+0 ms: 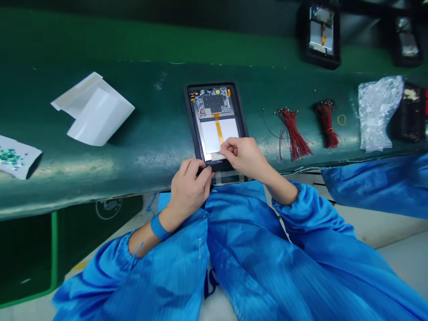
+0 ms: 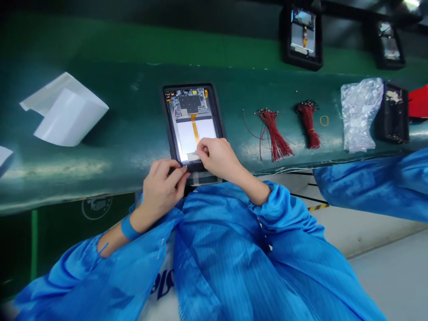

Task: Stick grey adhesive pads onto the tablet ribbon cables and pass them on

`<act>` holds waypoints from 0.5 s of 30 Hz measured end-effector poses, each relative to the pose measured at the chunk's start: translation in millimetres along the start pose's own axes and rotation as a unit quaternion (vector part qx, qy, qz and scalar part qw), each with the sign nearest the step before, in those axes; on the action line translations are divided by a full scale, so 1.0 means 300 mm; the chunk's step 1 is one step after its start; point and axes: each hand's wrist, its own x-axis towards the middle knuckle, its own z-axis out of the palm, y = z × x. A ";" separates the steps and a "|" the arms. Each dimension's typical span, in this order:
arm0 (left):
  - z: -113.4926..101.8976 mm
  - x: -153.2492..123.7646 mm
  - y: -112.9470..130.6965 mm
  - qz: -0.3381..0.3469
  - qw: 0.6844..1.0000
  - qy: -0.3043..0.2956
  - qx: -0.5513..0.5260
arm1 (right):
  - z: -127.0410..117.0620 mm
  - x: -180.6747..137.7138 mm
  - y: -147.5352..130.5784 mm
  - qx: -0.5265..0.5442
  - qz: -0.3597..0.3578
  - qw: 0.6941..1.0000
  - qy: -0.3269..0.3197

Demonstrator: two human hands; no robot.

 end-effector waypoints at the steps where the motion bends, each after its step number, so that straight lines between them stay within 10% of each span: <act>1: 0.002 -0.002 -0.001 -0.003 1.000 -0.003 -0.002 | 0.000 0.001 -0.001 -0.005 -0.001 1.000 -0.002; 15: -0.007 0.024 0.004 0.000 0.999 -0.030 -0.021 | 0.004 -0.003 -0.015 -0.059 -0.001 0.998 -0.002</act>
